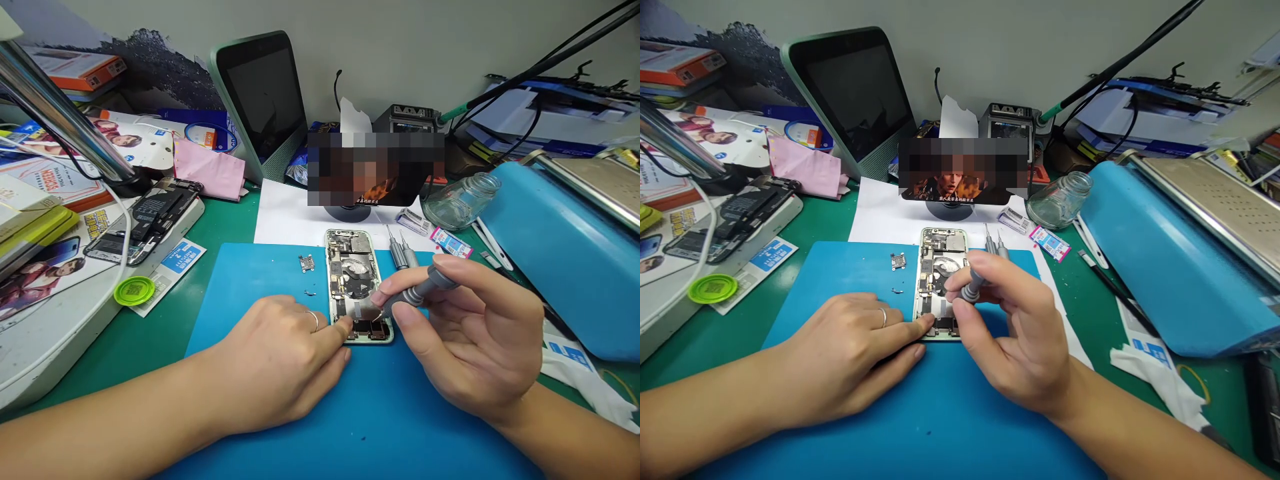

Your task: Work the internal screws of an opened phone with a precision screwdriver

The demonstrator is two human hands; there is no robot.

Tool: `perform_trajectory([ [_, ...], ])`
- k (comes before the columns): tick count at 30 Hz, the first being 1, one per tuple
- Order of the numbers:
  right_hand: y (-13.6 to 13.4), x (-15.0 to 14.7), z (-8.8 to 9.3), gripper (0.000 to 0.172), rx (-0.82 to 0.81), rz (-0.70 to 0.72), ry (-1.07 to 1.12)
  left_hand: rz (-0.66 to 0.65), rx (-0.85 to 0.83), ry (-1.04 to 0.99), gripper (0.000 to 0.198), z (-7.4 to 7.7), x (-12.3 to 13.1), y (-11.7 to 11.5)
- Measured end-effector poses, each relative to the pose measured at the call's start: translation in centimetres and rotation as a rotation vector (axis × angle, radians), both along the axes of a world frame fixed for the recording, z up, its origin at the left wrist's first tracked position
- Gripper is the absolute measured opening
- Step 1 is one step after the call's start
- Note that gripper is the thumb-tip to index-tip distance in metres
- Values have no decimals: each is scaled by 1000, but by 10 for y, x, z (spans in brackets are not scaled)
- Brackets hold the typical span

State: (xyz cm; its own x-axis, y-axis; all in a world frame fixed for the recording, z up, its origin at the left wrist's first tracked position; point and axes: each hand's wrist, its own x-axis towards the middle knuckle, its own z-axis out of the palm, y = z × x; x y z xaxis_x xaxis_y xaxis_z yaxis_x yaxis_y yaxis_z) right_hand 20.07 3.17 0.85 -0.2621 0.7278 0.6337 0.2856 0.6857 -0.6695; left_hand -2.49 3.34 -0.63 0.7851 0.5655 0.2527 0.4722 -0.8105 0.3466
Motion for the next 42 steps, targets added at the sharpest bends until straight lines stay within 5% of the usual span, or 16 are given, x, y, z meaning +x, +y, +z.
perform_trajectory([
  [42,-1,1,-2,71,-28,-16,-7,-9,-16,3,32,1,1,1],
])
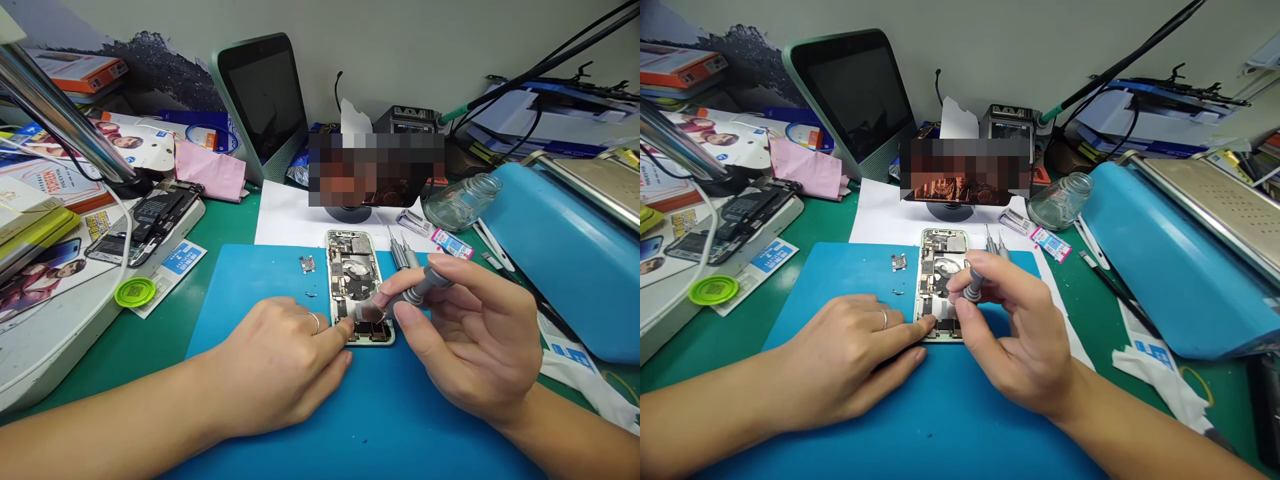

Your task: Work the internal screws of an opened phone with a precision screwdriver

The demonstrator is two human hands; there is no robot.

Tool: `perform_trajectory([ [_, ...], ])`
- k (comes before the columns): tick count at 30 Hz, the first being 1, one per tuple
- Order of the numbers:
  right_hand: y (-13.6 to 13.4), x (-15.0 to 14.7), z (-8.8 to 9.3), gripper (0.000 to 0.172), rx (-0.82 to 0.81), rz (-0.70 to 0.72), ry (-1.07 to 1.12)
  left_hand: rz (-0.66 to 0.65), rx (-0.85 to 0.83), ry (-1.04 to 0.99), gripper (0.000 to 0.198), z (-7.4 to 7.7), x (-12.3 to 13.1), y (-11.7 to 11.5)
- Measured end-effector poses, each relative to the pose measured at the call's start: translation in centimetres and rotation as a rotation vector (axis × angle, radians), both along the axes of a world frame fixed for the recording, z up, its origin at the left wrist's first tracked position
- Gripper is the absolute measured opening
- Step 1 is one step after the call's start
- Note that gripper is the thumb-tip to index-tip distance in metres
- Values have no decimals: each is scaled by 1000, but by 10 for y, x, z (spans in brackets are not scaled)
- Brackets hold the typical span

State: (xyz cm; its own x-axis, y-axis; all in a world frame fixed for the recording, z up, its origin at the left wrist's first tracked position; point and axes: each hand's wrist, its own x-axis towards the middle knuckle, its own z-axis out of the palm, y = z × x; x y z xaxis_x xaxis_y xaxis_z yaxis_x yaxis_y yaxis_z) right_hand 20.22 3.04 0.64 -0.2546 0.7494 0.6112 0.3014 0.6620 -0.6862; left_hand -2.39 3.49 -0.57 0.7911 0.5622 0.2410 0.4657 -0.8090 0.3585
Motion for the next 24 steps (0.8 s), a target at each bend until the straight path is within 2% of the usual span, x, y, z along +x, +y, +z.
perform_trajectory([
  [9,1,0,-1,67,18,-25,9,0,-12,3,31,0,-1,-2],
  [20,2,-2,1,71,82,-41,30,1,8,-4,32,-1,-1,-1],
  [24,3,0,-2,65,48,-74,72,-1,8,-5,32,0,-1,-2],
])
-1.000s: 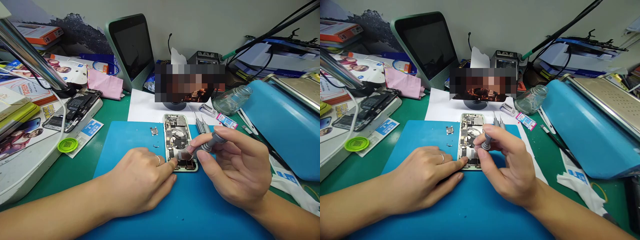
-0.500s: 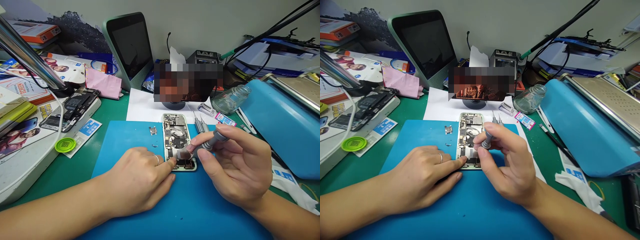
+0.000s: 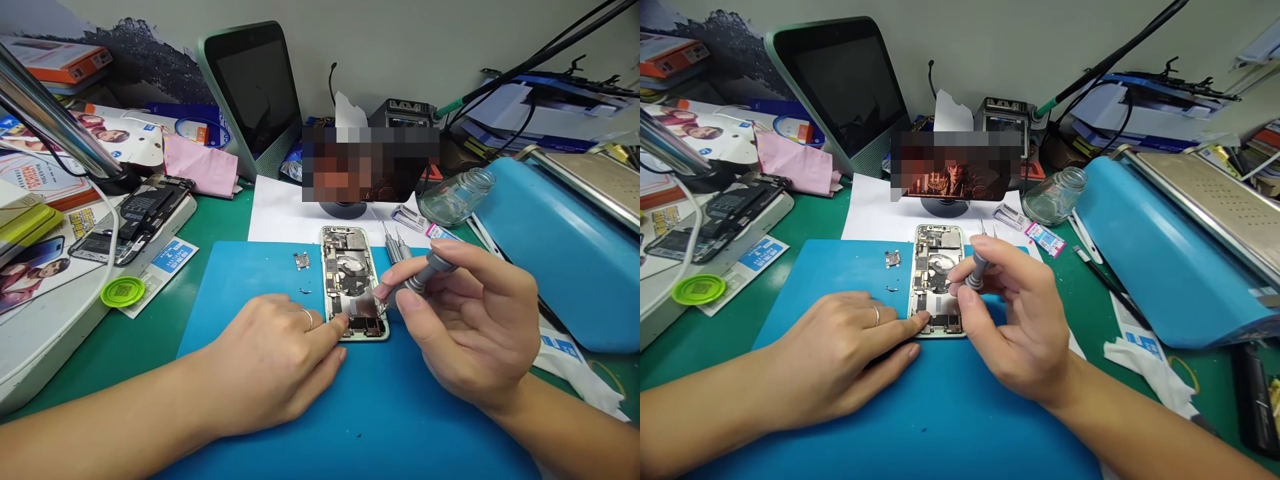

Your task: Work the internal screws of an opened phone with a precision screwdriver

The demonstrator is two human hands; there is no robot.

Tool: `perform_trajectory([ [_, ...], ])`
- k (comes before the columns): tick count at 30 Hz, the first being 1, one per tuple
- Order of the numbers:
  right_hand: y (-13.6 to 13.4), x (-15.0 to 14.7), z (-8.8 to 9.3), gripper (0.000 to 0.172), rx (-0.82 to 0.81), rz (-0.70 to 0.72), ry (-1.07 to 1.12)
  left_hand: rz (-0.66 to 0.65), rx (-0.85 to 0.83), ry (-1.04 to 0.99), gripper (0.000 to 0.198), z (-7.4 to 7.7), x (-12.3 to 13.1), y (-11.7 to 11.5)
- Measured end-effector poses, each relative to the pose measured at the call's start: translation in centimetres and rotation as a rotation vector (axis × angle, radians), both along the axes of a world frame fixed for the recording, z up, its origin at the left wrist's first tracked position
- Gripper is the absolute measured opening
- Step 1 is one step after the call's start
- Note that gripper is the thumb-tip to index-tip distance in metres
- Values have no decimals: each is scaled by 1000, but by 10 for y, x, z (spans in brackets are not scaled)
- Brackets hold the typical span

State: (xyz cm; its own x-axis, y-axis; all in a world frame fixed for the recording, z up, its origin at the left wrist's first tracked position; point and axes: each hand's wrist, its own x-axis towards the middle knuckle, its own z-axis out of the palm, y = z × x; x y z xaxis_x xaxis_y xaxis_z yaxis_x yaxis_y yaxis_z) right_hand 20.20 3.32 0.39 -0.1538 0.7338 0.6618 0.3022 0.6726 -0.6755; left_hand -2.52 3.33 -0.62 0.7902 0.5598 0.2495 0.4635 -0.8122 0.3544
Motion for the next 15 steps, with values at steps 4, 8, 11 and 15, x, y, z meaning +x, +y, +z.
perform_trajectory([
  [4,2,0,-1,58,-45,-10,14,-3,6,5,32,-1,0,0],
  [8,2,-1,11,55,-21,-11,36,9,67,-21,27,-3,-2,-2],
  [11,-1,1,24,56,12,-18,56,28,104,-78,24,1,0,-4],
  [15,-7,13,25,68,162,64,-5,95,129,-66,25,16,17,-8],
])
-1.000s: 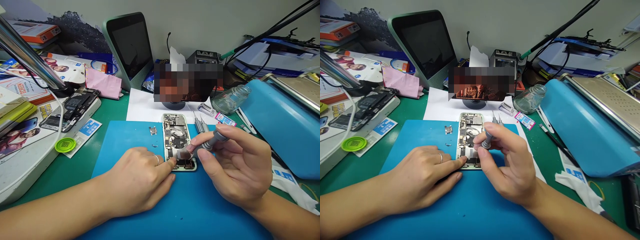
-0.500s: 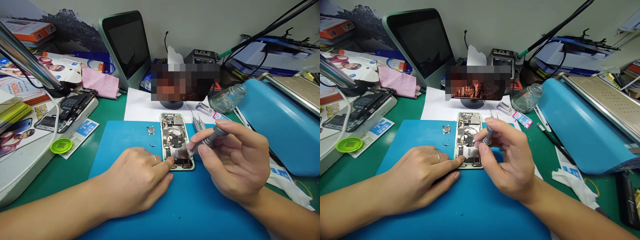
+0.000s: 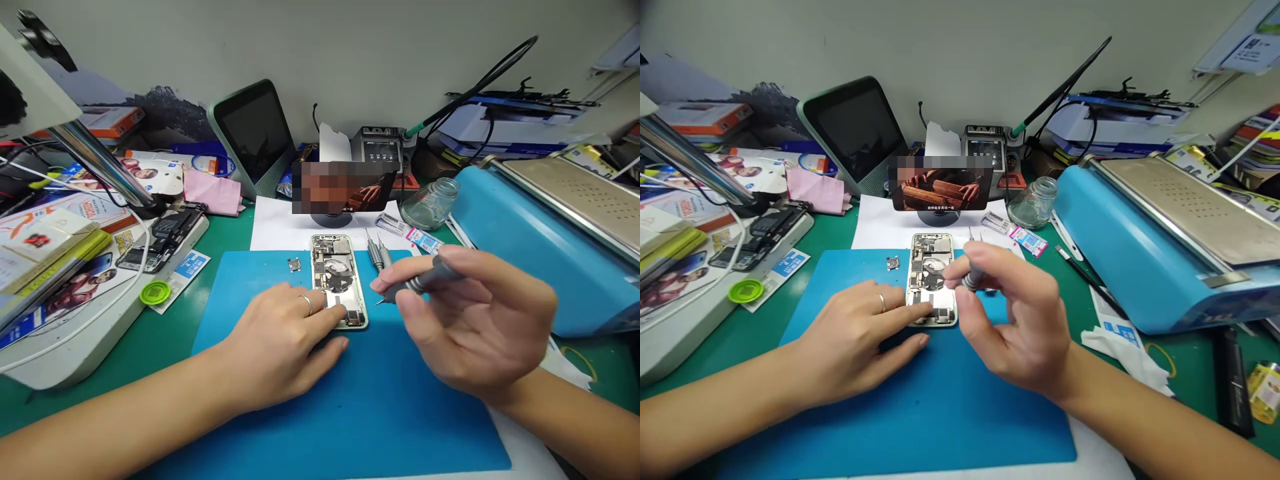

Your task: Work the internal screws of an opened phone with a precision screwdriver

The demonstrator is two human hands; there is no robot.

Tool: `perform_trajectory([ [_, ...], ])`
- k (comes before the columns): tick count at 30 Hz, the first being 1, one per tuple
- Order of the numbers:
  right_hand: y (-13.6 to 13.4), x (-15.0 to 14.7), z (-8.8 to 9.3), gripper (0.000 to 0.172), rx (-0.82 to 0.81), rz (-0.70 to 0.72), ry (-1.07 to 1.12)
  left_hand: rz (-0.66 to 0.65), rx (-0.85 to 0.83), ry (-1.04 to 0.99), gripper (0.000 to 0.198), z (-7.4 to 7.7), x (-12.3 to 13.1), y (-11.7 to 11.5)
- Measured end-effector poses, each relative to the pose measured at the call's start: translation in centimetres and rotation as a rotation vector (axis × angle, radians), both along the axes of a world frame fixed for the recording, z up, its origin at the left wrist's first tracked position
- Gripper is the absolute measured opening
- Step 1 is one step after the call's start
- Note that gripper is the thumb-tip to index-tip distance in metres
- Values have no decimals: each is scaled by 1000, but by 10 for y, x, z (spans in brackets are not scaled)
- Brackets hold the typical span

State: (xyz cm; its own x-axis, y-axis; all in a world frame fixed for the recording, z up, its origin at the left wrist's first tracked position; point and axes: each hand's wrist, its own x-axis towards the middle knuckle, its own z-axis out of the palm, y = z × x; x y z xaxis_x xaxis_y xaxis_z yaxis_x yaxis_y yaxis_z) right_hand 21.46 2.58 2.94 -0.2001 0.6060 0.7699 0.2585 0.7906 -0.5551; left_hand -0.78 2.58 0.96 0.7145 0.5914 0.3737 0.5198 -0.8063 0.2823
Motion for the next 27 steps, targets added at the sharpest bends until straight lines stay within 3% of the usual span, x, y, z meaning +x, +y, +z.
perform_trajectory([
  [3,-3,9,-9,77,36,17,7,42,-9,-5,27,6,18,1],
  [7,-5,16,-15,83,29,58,-46,81,-88,-24,26,0,30,5],
  [12,-3,11,-15,77,-63,31,36,64,-149,-38,23,-10,25,6],
  [27,2,7,-23,73,-148,68,-47,41,-148,-51,19,-14,22,8],
])
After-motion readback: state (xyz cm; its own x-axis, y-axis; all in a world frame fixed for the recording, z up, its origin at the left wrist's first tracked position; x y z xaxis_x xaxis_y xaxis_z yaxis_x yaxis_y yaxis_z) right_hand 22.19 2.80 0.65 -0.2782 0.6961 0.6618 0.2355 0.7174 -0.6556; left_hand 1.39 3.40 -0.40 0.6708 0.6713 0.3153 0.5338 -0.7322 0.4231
